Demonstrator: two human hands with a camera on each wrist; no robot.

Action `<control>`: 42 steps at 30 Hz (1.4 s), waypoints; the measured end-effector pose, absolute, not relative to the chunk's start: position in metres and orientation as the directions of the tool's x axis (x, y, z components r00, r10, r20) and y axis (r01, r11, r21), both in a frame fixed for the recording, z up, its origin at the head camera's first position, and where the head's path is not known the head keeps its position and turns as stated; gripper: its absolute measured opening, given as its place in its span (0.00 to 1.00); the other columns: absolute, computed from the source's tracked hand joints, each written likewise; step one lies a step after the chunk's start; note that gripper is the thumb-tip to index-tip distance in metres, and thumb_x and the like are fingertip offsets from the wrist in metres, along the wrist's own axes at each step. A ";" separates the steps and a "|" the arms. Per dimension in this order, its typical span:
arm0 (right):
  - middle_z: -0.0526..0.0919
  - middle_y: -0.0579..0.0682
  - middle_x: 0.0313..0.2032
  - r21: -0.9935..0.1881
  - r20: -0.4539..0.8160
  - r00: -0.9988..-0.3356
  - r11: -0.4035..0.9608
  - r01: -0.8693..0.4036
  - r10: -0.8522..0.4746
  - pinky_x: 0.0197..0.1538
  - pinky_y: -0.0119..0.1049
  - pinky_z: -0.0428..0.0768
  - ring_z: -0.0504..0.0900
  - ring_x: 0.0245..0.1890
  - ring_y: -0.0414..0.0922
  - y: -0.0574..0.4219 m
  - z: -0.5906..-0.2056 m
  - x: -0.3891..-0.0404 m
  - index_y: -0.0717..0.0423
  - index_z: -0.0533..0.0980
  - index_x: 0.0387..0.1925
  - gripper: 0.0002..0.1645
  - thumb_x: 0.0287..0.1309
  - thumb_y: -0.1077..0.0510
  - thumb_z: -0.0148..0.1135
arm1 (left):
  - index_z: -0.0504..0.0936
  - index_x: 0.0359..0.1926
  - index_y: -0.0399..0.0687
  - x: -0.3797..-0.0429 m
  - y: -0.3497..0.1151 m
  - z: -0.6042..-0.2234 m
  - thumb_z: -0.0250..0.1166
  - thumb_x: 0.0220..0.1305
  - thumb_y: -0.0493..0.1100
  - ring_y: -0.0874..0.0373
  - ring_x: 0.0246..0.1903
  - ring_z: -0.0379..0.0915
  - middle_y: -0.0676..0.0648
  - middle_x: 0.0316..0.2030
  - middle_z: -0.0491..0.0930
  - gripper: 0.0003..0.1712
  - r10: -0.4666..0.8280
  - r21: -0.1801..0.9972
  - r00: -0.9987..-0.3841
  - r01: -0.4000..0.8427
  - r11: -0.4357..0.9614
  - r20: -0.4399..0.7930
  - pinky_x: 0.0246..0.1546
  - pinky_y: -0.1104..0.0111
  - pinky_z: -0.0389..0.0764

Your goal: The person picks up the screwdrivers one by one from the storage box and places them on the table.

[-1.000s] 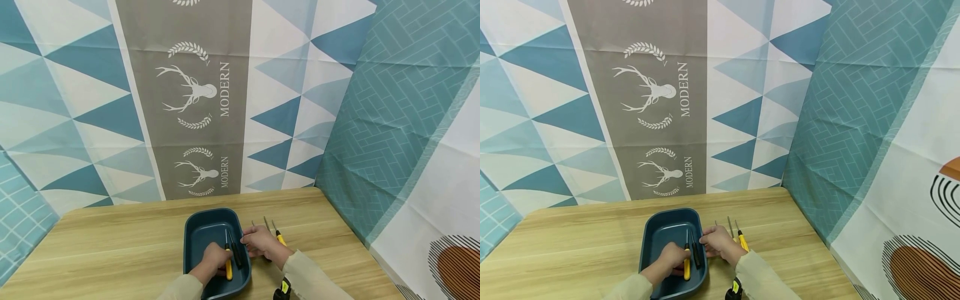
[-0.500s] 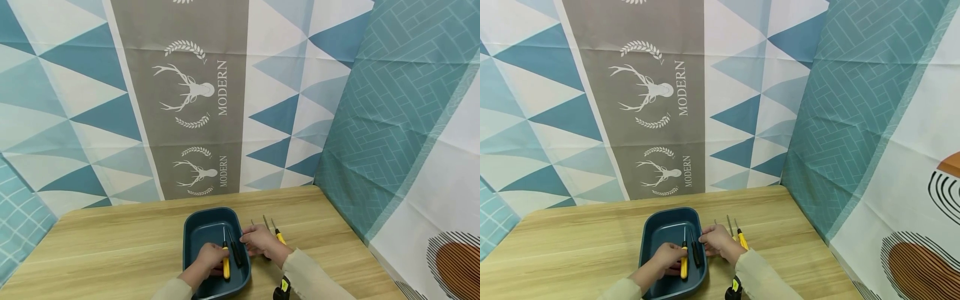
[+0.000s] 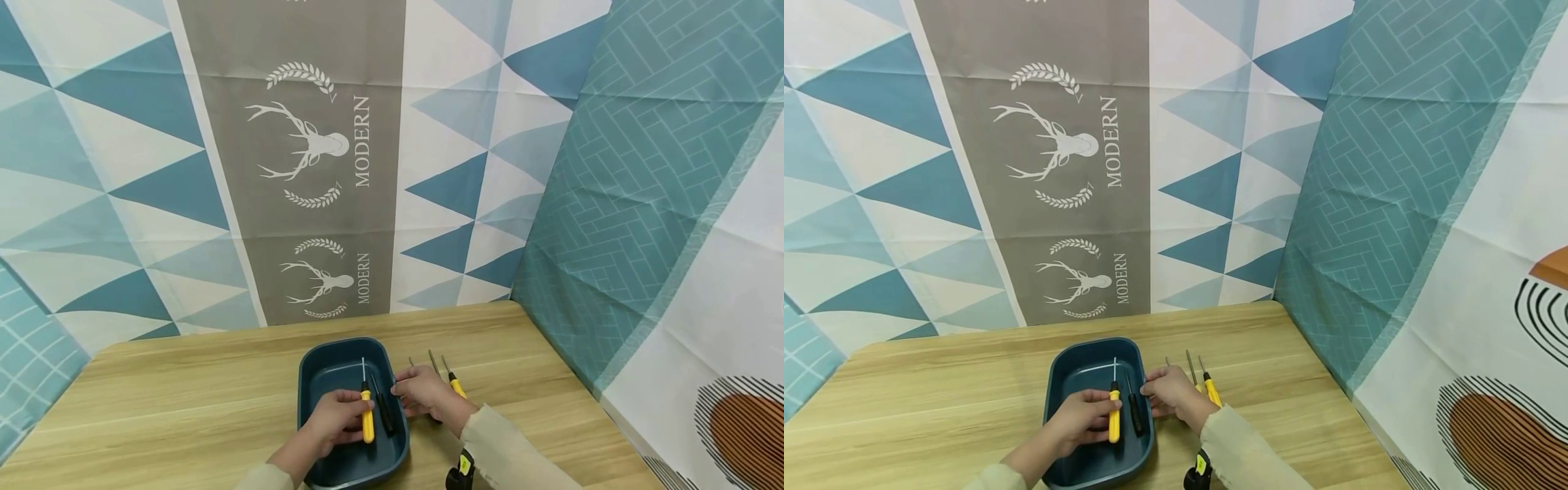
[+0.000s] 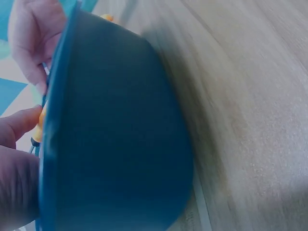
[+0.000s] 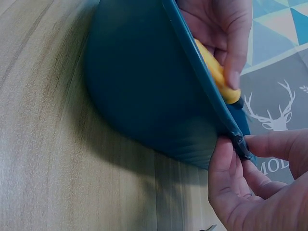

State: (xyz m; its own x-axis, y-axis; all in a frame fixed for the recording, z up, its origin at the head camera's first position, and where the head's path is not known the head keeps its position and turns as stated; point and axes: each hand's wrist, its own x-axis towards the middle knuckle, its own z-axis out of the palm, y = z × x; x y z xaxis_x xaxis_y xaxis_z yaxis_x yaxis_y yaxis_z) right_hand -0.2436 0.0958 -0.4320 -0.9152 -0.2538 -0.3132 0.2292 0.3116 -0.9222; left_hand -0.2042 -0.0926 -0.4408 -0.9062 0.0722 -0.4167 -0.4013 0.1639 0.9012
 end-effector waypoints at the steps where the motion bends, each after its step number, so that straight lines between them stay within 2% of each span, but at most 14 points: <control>1: 0.78 0.51 0.30 -0.922 -0.313 -0.915 0.311 0.229 -0.254 0.28 0.34 0.81 0.74 0.24 0.42 0.096 -0.432 -0.244 0.64 0.72 0.49 0.19 0.55 0.62 0.60 | 0.67 0.56 0.31 -0.204 -0.094 -0.440 0.64 0.60 0.47 0.57 0.33 0.78 0.40 0.40 0.78 0.31 0.075 0.905 -0.908 -0.398 0.154 -0.412 0.34 0.64 0.84; 8: 0.78 0.50 0.28 -0.929 -0.303 -0.916 0.294 0.223 -0.263 0.26 0.32 0.80 0.74 0.23 0.40 0.096 -0.431 -0.242 0.65 0.73 0.49 0.20 0.54 0.63 0.60 | 0.65 0.59 0.29 -0.200 -0.102 -0.433 0.68 0.56 0.50 0.57 0.33 0.79 0.38 0.43 0.78 0.38 0.092 0.926 -0.923 -0.365 0.099 -0.373 0.37 0.61 0.84; 14: 0.78 0.50 0.28 -0.932 -0.299 -0.916 0.289 0.220 -0.268 0.26 0.31 0.80 0.74 0.22 0.40 0.097 -0.431 -0.242 0.65 0.72 0.51 0.21 0.54 0.62 0.61 | 0.62 0.61 0.28 -0.197 -0.108 -0.430 0.69 0.55 0.49 0.57 0.34 0.79 0.37 0.45 0.78 0.41 0.099 0.937 -0.933 -0.340 0.074 -0.346 0.37 0.60 0.84; 28: 0.78 0.50 0.28 -0.937 -0.301 -0.912 0.265 0.228 -0.279 0.24 0.29 0.78 0.74 0.22 0.40 0.097 -0.431 -0.242 0.65 0.72 0.51 0.21 0.54 0.63 0.60 | 0.59 0.63 0.26 -0.189 -0.121 -0.423 0.67 0.57 0.42 0.54 0.36 0.78 0.35 0.47 0.75 0.40 0.151 0.943 -0.931 -0.330 0.039 -0.332 0.41 0.58 0.83; 42: 0.78 0.49 0.27 -0.934 -0.297 -0.915 0.283 0.219 -0.273 0.24 0.30 0.79 0.74 0.21 0.40 0.097 -0.432 -0.240 0.65 0.72 0.51 0.21 0.54 0.62 0.61 | 0.61 0.61 0.28 -0.184 -0.133 -0.418 0.68 0.56 0.43 0.54 0.35 0.78 0.38 0.45 0.76 0.38 0.107 0.945 -0.939 -0.326 0.026 -0.327 0.41 0.58 0.83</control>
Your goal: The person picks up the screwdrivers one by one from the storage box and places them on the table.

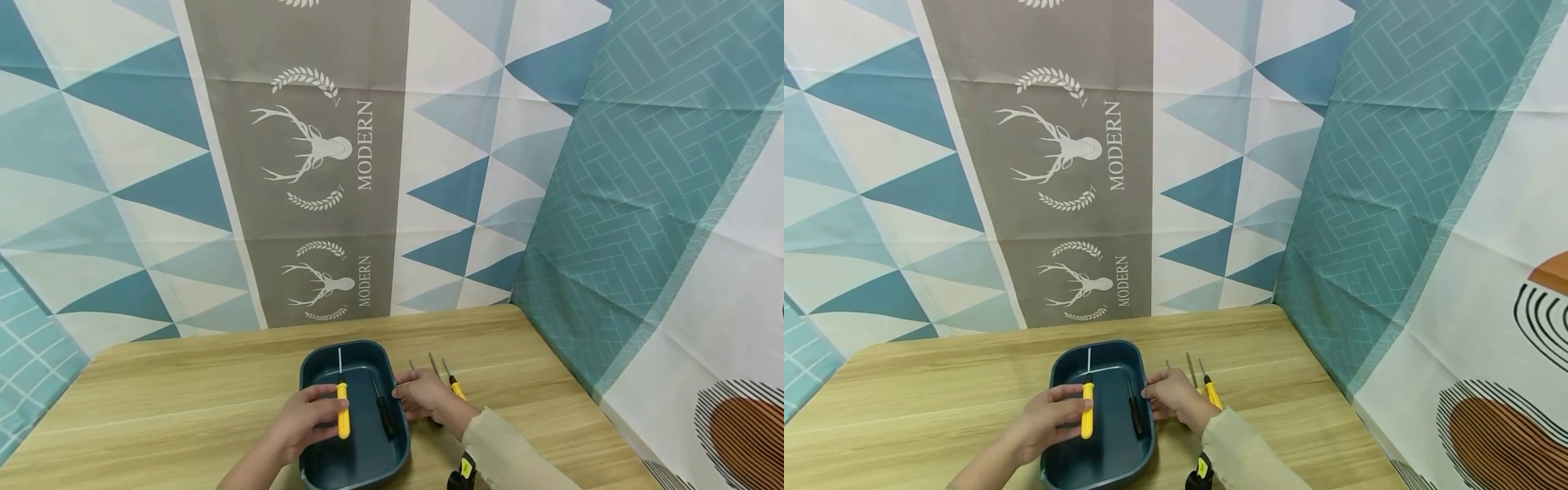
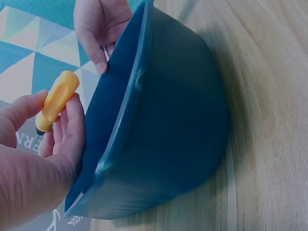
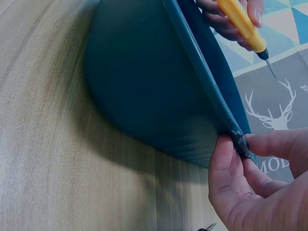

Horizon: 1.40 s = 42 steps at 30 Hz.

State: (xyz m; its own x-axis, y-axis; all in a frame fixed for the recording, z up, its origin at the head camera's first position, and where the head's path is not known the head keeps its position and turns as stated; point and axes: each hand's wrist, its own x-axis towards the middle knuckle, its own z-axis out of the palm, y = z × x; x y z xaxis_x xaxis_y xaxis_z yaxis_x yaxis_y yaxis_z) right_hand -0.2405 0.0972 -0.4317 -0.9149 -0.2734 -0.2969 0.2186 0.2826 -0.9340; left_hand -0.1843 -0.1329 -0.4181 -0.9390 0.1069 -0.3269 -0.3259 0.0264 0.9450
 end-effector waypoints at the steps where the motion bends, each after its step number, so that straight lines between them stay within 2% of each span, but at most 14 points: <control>1: 0.78 0.49 0.26 -0.933 -0.298 -0.915 0.285 0.219 -0.273 0.24 0.31 0.79 0.74 0.21 0.40 0.097 -0.432 -0.240 0.64 0.72 0.51 0.21 0.55 0.62 0.60 | 0.61 0.61 0.28 -0.184 -0.134 -0.417 0.67 0.56 0.43 0.54 0.35 0.78 0.38 0.44 0.76 0.38 0.107 0.945 -0.939 -0.325 0.027 -0.326 0.41 0.58 0.83; 15: 0.77 0.49 0.26 -0.932 -0.299 -0.913 0.290 0.217 -0.277 0.25 0.31 0.79 0.74 0.21 0.40 0.096 -0.432 -0.241 0.64 0.72 0.52 0.22 0.54 0.62 0.61 | 0.57 0.64 0.27 -0.179 -0.154 -0.418 0.64 0.59 0.43 0.55 0.37 0.78 0.37 0.47 0.75 0.40 0.135 0.950 -0.940 -0.314 0.012 -0.312 0.42 0.59 0.82; 23: 0.79 0.50 0.27 -0.930 -0.300 -0.915 0.296 0.217 -0.270 0.25 0.31 0.79 0.75 0.22 0.40 0.095 -0.432 -0.242 0.64 0.72 0.52 0.22 0.55 0.62 0.61 | 0.56 0.64 0.27 -0.177 -0.165 -0.416 0.64 0.59 0.43 0.54 0.39 0.78 0.37 0.48 0.74 0.40 0.103 0.945 -0.940 -0.327 0.001 -0.326 0.43 0.58 0.82; 35: 0.79 0.51 0.28 -0.929 -0.299 -0.916 0.303 0.214 -0.267 0.27 0.34 0.81 0.75 0.23 0.41 0.096 -0.434 -0.243 0.64 0.72 0.51 0.21 0.55 0.62 0.61 | 0.49 0.66 0.25 -0.171 -0.189 -0.417 0.62 0.62 0.42 0.55 0.40 0.79 0.47 0.42 0.78 0.42 0.169 0.953 -0.941 -0.301 -0.022 -0.293 0.43 0.61 0.82; 42: 0.78 0.50 0.28 -0.928 -0.301 -0.918 0.302 0.218 -0.259 0.26 0.32 0.80 0.75 0.22 0.41 0.096 -0.436 -0.244 0.64 0.71 0.52 0.22 0.55 0.62 0.61 | 0.48 0.66 0.25 -0.169 -0.195 -0.419 0.62 0.61 0.43 0.55 0.41 0.80 0.47 0.42 0.79 0.43 0.175 0.955 -0.942 -0.296 -0.026 -0.287 0.43 0.62 0.82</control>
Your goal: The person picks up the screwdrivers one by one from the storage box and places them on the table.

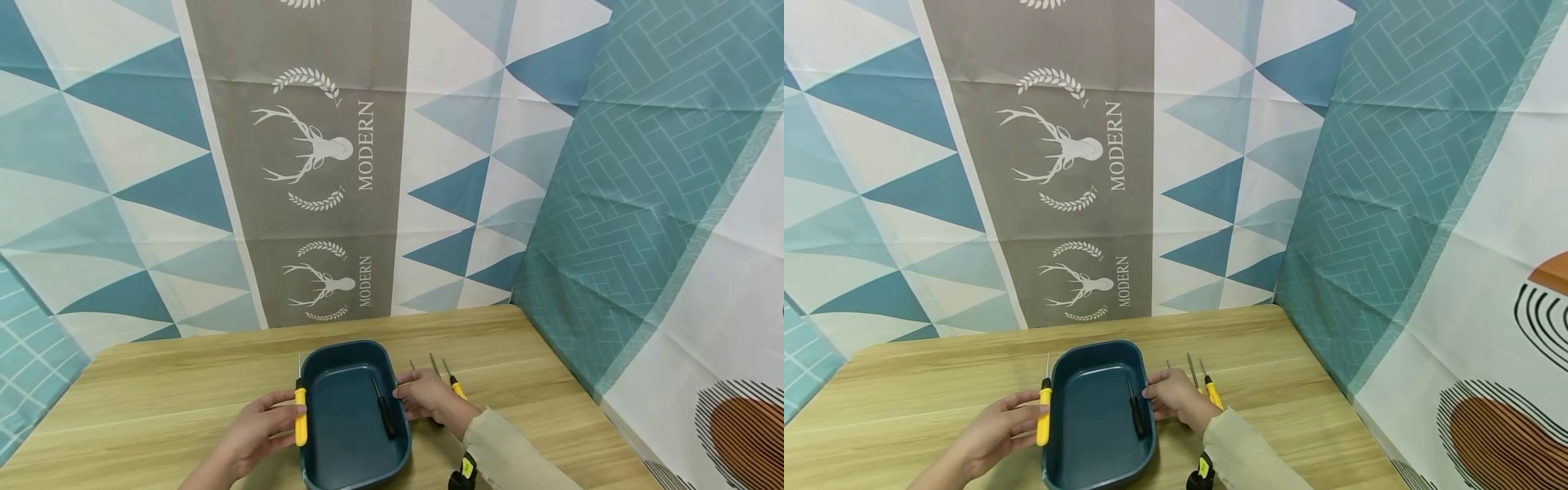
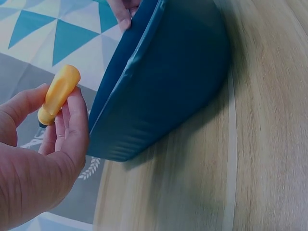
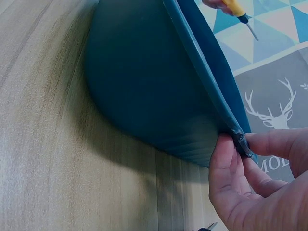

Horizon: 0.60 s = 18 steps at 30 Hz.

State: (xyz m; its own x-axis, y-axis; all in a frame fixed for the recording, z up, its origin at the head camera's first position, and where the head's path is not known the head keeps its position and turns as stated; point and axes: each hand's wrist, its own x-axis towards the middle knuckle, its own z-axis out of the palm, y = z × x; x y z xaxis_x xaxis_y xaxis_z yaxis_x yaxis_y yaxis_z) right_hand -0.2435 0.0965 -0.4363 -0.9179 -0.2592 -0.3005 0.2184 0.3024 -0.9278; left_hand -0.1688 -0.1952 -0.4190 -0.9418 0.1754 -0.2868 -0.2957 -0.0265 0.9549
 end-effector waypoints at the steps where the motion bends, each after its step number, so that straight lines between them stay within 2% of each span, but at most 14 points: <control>1: 0.78 0.50 0.28 -0.927 -0.302 -0.918 0.304 0.219 -0.259 0.26 0.32 0.80 0.75 0.22 0.41 0.097 -0.436 -0.243 0.64 0.71 0.52 0.22 0.55 0.62 0.61 | 0.48 0.66 0.26 -0.169 -0.196 -0.419 0.62 0.61 0.43 0.54 0.42 0.80 0.47 0.42 0.79 0.44 0.173 0.955 -0.942 -0.297 -0.025 -0.288 0.43 0.62 0.82; 11: 0.78 0.51 0.28 -0.927 -0.298 -0.919 0.309 0.213 -0.260 0.26 0.32 0.80 0.75 0.22 0.41 0.097 -0.437 -0.244 0.64 0.72 0.51 0.21 0.56 0.61 0.61 | 0.49 0.66 0.26 -0.164 -0.209 -0.423 0.63 0.60 0.44 0.56 0.38 0.79 0.48 0.39 0.80 0.44 0.132 0.948 -0.940 -0.318 -0.001 -0.315 0.42 0.62 0.82; 18: 0.78 0.50 0.27 -0.928 -0.297 -0.917 0.307 0.212 -0.265 0.26 0.32 0.80 0.75 0.22 0.41 0.096 -0.435 -0.242 0.65 0.72 0.51 0.21 0.55 0.62 0.61 | 0.47 0.66 0.25 -0.162 -0.221 -0.429 0.61 0.62 0.43 0.57 0.39 0.79 0.49 0.39 0.80 0.43 0.162 0.946 -0.934 -0.323 -0.009 -0.318 0.42 0.63 0.82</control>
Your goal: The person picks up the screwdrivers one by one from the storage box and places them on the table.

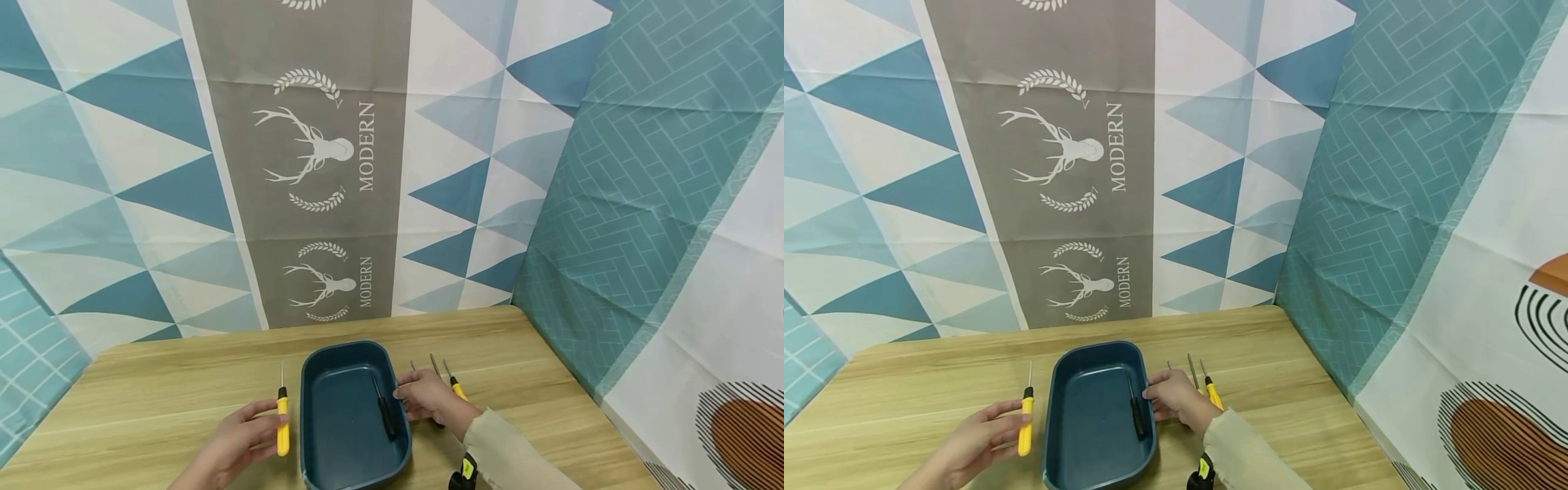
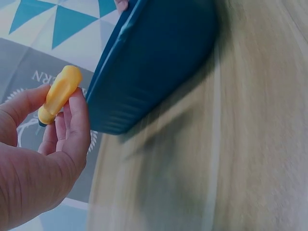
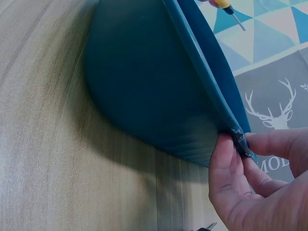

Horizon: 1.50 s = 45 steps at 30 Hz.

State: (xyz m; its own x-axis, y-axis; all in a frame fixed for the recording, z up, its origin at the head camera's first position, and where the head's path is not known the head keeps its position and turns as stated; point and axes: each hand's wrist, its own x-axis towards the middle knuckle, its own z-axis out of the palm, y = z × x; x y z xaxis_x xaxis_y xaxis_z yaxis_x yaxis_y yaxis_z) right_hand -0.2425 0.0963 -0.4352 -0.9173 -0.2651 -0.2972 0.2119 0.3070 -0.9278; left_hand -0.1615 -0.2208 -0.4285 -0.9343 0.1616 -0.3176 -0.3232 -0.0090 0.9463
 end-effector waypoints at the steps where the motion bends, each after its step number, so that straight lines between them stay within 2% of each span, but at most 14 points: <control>1: 0.78 0.50 0.27 -0.928 -0.298 -0.917 0.306 0.213 -0.266 0.26 0.32 0.80 0.75 0.22 0.41 0.096 -0.435 -0.242 0.65 0.72 0.51 0.21 0.55 0.62 0.61 | 0.47 0.66 0.25 -0.161 -0.222 -0.430 0.61 0.62 0.43 0.58 0.38 0.78 0.49 0.39 0.80 0.43 0.156 0.943 -0.932 -0.332 -0.012 -0.326 0.42 0.63 0.82; 6: 0.78 0.50 0.26 -0.927 -0.302 -0.915 0.304 0.218 -0.266 0.26 0.32 0.80 0.75 0.22 0.41 0.096 -0.434 -0.242 0.64 0.72 0.51 0.21 0.55 0.62 0.61 | 0.47 0.66 0.25 -0.159 -0.230 -0.433 0.62 0.62 0.42 0.58 0.37 0.78 0.48 0.38 0.80 0.44 0.099 0.924 -0.921 -0.381 -0.022 -0.377 0.41 0.62 0.82; 11: 0.78 0.50 0.27 -0.925 -0.301 -0.919 0.311 0.217 -0.256 0.26 0.32 0.80 0.75 0.22 0.41 0.098 -0.432 -0.242 0.64 0.72 0.51 0.22 0.55 0.62 0.61 | 0.45 0.66 0.23 -0.158 -0.236 -0.436 0.61 0.63 0.44 0.57 0.38 0.78 0.46 0.40 0.79 0.45 0.103 0.920 -0.915 -0.391 0.004 -0.389 0.42 0.61 0.82; 18: 0.78 0.50 0.27 -0.926 -0.306 -0.916 0.307 0.221 -0.260 0.26 0.32 0.80 0.75 0.22 0.41 0.098 -0.431 -0.241 0.64 0.71 0.52 0.22 0.55 0.62 0.61 | 0.51 0.65 0.25 -0.157 -0.240 -0.441 0.62 0.62 0.44 0.57 0.36 0.78 0.45 0.39 0.80 0.42 0.000 0.900 -0.900 -0.435 0.014 -0.435 0.40 0.61 0.83; 34: 0.78 0.49 0.26 -0.923 -0.304 -0.919 0.316 0.219 -0.250 0.27 0.33 0.80 0.75 0.22 0.41 0.095 -0.435 -0.244 0.63 0.73 0.50 0.20 0.55 0.62 0.61 | 0.51 0.65 0.24 -0.150 -0.266 -0.450 0.61 0.62 0.50 0.59 0.36 0.78 0.51 0.38 0.81 0.44 0.026 0.899 -0.902 -0.427 0.100 -0.431 0.38 0.65 0.82; 45: 0.78 0.50 0.27 -0.924 -0.301 -0.919 0.315 0.215 -0.256 0.26 0.32 0.80 0.75 0.23 0.41 0.094 -0.433 -0.243 0.63 0.72 0.50 0.20 0.56 0.62 0.61 | 0.51 0.65 0.23 -0.149 -0.278 -0.453 0.61 0.62 0.50 0.59 0.37 0.78 0.52 0.39 0.81 0.45 -0.017 0.885 -0.896 -0.441 0.146 -0.444 0.39 0.63 0.81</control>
